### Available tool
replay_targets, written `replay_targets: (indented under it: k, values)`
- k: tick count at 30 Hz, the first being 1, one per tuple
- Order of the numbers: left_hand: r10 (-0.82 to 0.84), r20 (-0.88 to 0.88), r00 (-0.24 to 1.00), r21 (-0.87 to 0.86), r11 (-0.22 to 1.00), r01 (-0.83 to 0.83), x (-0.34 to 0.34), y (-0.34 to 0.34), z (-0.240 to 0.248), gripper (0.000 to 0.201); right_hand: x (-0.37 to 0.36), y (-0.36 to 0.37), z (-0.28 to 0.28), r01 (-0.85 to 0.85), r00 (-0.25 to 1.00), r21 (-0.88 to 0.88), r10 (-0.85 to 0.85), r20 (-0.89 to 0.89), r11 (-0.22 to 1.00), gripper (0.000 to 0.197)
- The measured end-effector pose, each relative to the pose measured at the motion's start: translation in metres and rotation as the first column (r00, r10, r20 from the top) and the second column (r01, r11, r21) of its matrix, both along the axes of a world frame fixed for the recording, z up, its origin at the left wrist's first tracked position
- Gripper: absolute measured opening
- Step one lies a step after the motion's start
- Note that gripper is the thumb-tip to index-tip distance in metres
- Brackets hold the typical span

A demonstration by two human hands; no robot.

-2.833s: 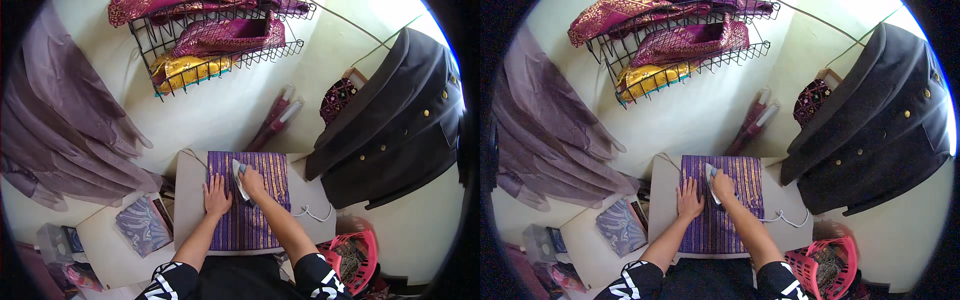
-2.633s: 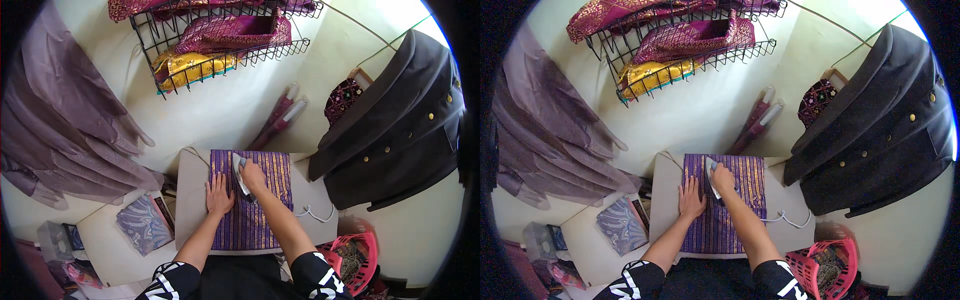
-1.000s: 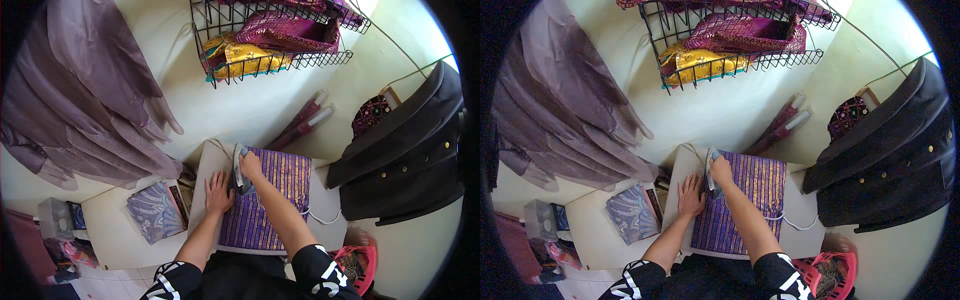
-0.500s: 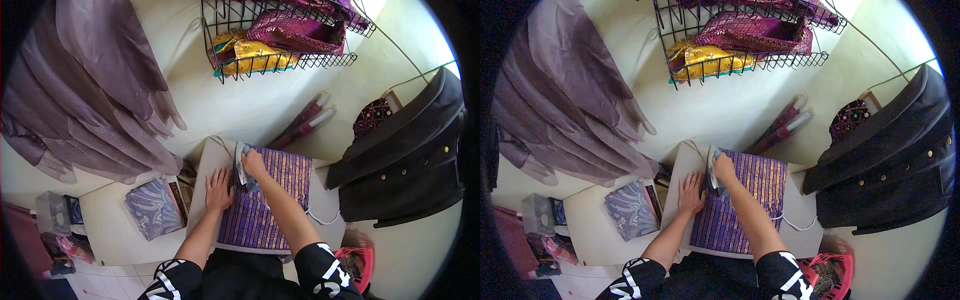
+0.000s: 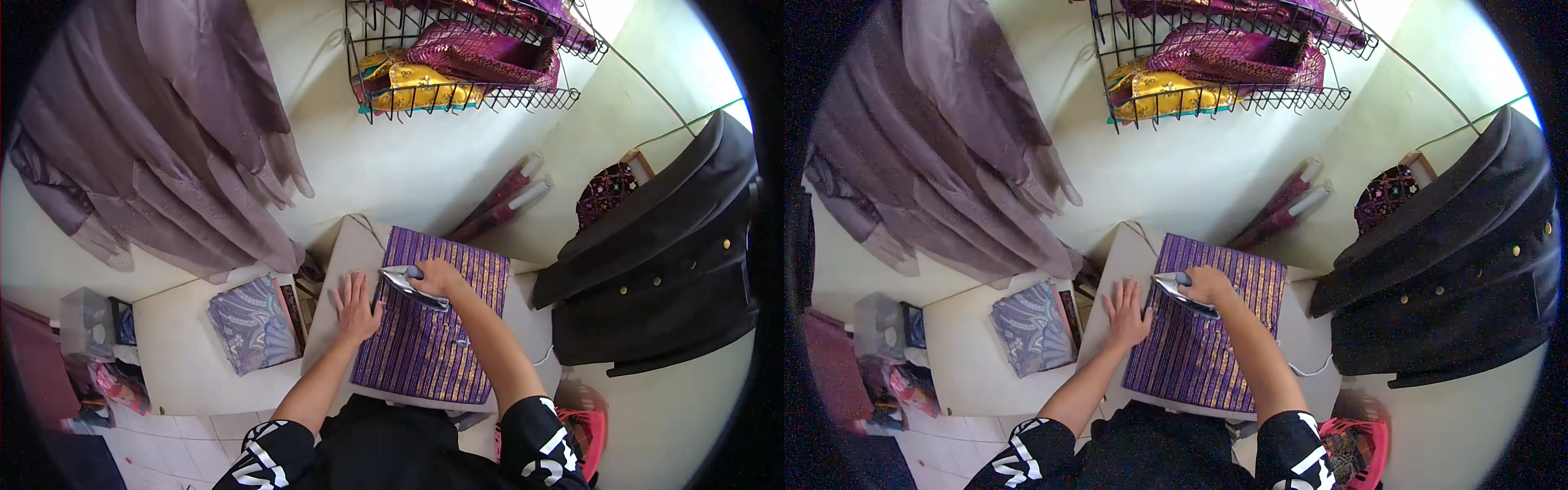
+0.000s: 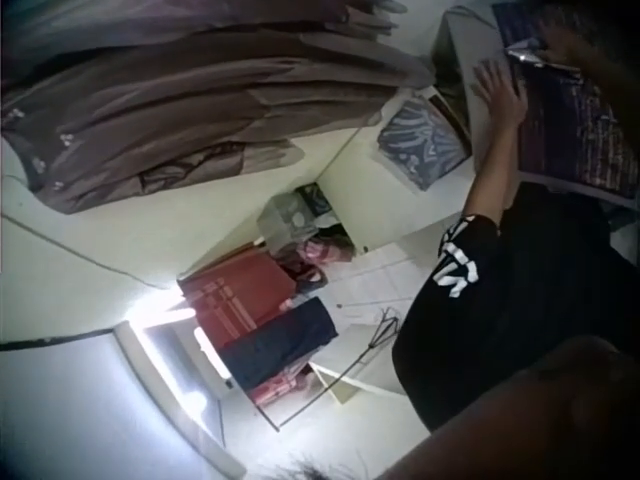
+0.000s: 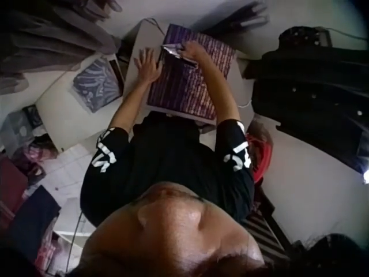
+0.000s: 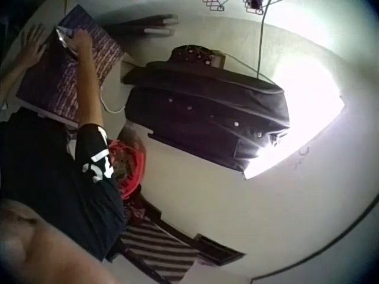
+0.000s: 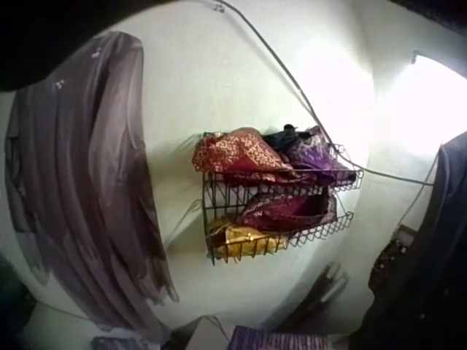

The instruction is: The person is ironing a purple piece of fabric or garment on a flat surface.

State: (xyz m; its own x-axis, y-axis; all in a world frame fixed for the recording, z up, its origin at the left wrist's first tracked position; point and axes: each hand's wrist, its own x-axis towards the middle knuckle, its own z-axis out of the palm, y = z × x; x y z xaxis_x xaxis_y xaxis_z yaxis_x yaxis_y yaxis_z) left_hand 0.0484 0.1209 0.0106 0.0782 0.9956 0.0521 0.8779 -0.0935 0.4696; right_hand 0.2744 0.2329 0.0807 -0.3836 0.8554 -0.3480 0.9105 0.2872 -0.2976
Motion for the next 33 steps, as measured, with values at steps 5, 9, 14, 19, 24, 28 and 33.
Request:
replay_targets:
  k: [5,9,14,19,24,28,33]
  values:
    - [0.104,-0.022,0.994,-0.059,0.993,-0.105,0.022,-0.032,0.004,0.083,-0.002,-0.014,0.014,-0.154,0.987,-0.07,0.157,0.037,0.986,0.052]
    - [0.181,-0.059,0.982,-0.05,0.982,-0.184,0.041,-0.048,0.001,0.086,-0.012,-0.025,0.012,-0.216,0.975,-0.081,0.219,0.024,0.973,0.052]
    - [0.185,-0.117,0.976,0.011,0.983,-0.185,0.042,-0.048,0.0,0.085,-0.011,-0.032,0.011,-0.174,0.985,0.014,0.174,0.006,0.985,0.049]
    - [0.178,-0.167,0.97,-0.003,0.984,-0.181,0.039,-0.047,0.002,0.08,0.018,-0.033,0.018,-0.177,0.984,0.012,0.177,0.001,0.984,0.05]
    - [0.148,-0.195,0.969,0.011,0.989,-0.149,0.048,-0.049,-0.002,0.073,0.043,-0.043,0.022,-0.108,0.993,0.009,0.108,0.046,0.994,0.054]
    - [0.115,-0.208,0.971,0.001,0.993,-0.118,0.059,-0.045,-0.001,0.073,0.07,-0.05,0.022,-0.056,0.996,-0.032,0.058,0.068,0.998,0.057]
    - [-0.031,-0.168,0.985,0.023,0.999,0.036,0.092,-0.028,-0.001,0.071,0.096,-0.064,0.021,0.187,0.982,0.008,-0.187,-0.012,0.982,0.056]
